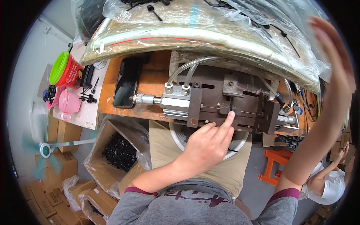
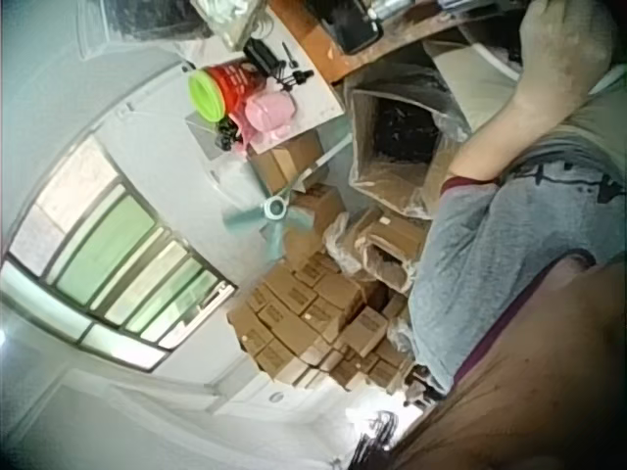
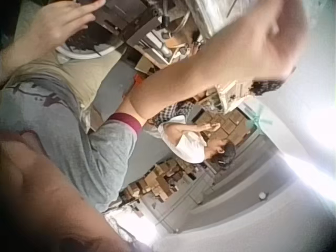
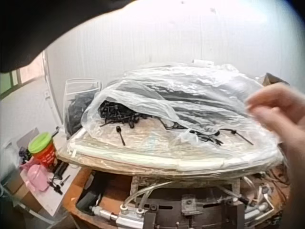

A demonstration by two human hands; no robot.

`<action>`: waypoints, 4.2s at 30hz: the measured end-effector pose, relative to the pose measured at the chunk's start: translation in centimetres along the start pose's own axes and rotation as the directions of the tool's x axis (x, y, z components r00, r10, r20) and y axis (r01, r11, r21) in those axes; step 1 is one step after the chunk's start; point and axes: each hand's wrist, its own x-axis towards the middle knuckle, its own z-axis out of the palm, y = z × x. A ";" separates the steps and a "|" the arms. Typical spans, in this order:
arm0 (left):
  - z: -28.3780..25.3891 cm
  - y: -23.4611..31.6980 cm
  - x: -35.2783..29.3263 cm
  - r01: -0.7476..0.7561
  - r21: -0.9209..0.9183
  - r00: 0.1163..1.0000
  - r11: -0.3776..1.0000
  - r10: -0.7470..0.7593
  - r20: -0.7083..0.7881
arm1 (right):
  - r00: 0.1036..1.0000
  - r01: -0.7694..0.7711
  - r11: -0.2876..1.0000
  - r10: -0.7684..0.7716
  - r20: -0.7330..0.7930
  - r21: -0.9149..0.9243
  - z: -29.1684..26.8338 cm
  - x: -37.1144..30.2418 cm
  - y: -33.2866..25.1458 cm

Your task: The person is seen picking up small black plastic components and placing them into a machine press to assemble or test them.

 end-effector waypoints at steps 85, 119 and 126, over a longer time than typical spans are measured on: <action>-2.3 -0.2 0.3 0.250 -0.768 0.965 0.590 -0.218 0.146 | 0.945 0.285 0.901 -0.207 0.252 -0.327 3.5 -17.3 -4.8; -1.3 0.1 0.3 -0.028 -0.316 0.996 0.948 0.001 -0.085 | 0.626 -0.761 0.484 0.723 0.293 0.431 3.8 -18.8 -8.6; -2.3 1.4 -0.1 -0.129 -0.526 0.991 0.841 0.089 -0.101 | 0.573 -0.803 0.294 0.620 0.536 0.518 5.0 -17.9 -9.2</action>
